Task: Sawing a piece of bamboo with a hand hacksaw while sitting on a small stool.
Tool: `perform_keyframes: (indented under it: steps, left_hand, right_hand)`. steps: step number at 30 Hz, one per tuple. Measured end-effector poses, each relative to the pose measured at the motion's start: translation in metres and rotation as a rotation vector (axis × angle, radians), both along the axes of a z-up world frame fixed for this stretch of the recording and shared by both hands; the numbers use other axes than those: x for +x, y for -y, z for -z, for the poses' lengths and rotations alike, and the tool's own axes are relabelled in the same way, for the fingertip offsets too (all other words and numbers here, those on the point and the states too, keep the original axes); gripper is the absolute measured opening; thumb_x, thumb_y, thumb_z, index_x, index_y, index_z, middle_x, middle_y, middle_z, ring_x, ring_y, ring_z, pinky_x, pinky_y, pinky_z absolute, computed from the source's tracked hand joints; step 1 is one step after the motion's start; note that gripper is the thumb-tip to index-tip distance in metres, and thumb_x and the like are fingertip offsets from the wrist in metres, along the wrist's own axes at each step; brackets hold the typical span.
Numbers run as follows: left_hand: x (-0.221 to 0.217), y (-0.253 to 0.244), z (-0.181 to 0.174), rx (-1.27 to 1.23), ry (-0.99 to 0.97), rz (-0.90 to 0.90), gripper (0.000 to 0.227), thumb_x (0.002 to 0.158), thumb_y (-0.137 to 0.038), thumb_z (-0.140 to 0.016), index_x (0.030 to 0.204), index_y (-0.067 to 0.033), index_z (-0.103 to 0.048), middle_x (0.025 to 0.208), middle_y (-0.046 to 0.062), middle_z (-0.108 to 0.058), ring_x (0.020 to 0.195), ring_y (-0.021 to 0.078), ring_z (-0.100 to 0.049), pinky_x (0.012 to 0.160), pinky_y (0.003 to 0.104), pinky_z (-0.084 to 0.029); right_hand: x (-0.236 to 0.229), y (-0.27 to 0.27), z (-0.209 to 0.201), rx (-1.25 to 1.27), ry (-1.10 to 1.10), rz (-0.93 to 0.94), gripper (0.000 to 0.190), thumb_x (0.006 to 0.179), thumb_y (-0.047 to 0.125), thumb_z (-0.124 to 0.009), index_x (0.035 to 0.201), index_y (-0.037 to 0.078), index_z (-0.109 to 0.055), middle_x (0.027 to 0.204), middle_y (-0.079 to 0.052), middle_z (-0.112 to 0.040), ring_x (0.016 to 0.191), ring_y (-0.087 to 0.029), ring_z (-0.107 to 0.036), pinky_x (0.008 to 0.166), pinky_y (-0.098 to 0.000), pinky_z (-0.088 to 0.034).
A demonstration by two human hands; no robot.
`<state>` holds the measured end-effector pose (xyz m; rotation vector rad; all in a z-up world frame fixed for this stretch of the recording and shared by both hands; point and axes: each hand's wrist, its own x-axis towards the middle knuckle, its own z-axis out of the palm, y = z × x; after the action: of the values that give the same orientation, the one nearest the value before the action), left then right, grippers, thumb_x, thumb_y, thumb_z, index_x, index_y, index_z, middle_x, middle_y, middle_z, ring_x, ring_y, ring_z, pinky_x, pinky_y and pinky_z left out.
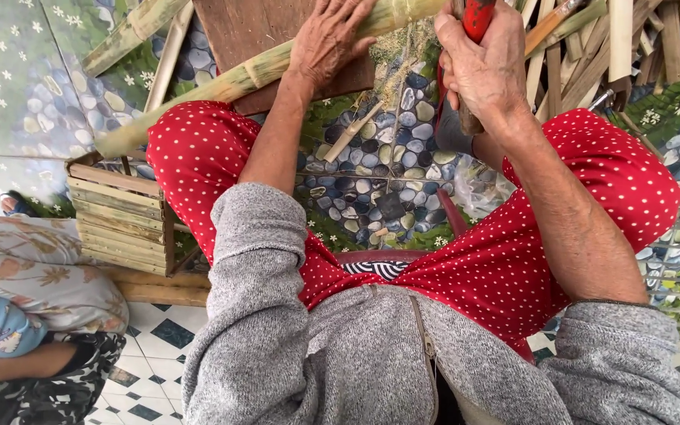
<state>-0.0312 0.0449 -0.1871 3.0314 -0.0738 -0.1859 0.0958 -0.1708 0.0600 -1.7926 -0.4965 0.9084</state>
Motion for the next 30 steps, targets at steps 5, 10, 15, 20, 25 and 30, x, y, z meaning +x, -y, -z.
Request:
perform_keyframes:
  steps: [5, 10, 15, 20, 25, 30]
  left_hand:
    - [0.000, -0.006, -0.052, -0.066, -0.061, -0.053, 0.055, 0.120, -0.054, -0.036, 0.156, -0.0135, -0.032, 0.152, 0.016, -0.037, 0.138, 0.0325, -0.034, 0.115, 0.047, -0.025]
    - [0.014, -0.006, -0.086, -0.130, -0.392, -0.101, 0.071, 0.117, -0.063, -0.020, 0.170, -0.0197, -0.002, 0.172, 0.013, 0.005, 0.161, 0.0340, 0.003, 0.132, 0.051, 0.002]
    - [0.004, -0.004, 0.016, 0.194, 0.206, -0.097, 0.062, 0.114, -0.074, -0.051, 0.137, -0.0157, -0.052, 0.174, 0.020, -0.008, 0.159, 0.0432, -0.004, 0.129, 0.062, 0.005]
    - [0.010, 0.002, -0.003, 0.110, 0.244, -0.074, 0.060, 0.112, -0.063, -0.064, 0.131, -0.0074, -0.054, 0.166, 0.018, -0.027, 0.148, 0.0413, -0.028, 0.121, 0.063, -0.015]
    - [0.014, 0.005, -0.009, -0.024, 0.150, -0.089, 0.062, 0.115, -0.066, -0.052, 0.140, -0.0081, -0.054, 0.159, 0.017, -0.038, 0.143, 0.0372, -0.035, 0.114, 0.056, -0.026]
    - [0.023, 0.005, -0.010, -0.039, 0.066, -0.058, 0.062, 0.117, -0.057, -0.043, 0.147, -0.0030, -0.047, 0.149, 0.020, -0.052, 0.137, 0.0332, -0.046, 0.114, 0.046, -0.032]
  right_hand:
    - [-0.001, -0.003, -0.012, 0.051, -0.056, 0.015, 0.014, 0.118, 0.011, -0.053, 0.109, 0.005, -0.043, 0.064, -0.004, -0.043, 0.044, -0.013, -0.045, 0.037, -0.0264, -0.048]
    - [0.006, 0.001, 0.010, -0.004, -0.093, 0.055, 0.015, 0.115, 0.016, -0.058, 0.106, 0.004, -0.054, 0.067, 0.001, -0.048, 0.049, -0.010, -0.050, 0.040, -0.0222, -0.050]
    - [-0.009, 0.002, 0.014, -0.158, -0.124, 0.053, 0.018, 0.112, 0.022, -0.058, 0.111, 0.005, -0.054, 0.068, 0.001, -0.052, 0.045, -0.011, -0.052, 0.036, -0.0252, -0.052]
    - [-0.029, 0.009, 0.022, -0.267, -0.234, 0.044, 0.014, 0.110, 0.020, -0.057, 0.105, 0.007, -0.055, 0.066, 0.002, -0.052, 0.045, -0.009, -0.049, 0.036, -0.0239, -0.049]
    - [-0.040, 0.032, 0.045, -0.356, -0.262, 0.074, 0.014, 0.108, 0.020, -0.057, 0.102, 0.008, -0.055, 0.064, 0.001, -0.051, 0.042, -0.010, -0.048, 0.033, -0.0248, -0.048]
    - [-0.049, 0.041, 0.037, -0.412, -0.302, 0.059, 0.013, 0.108, 0.018, -0.054, 0.105, 0.007, -0.057, 0.065, 0.000, -0.054, 0.043, -0.010, -0.050, 0.033, -0.0226, -0.049]
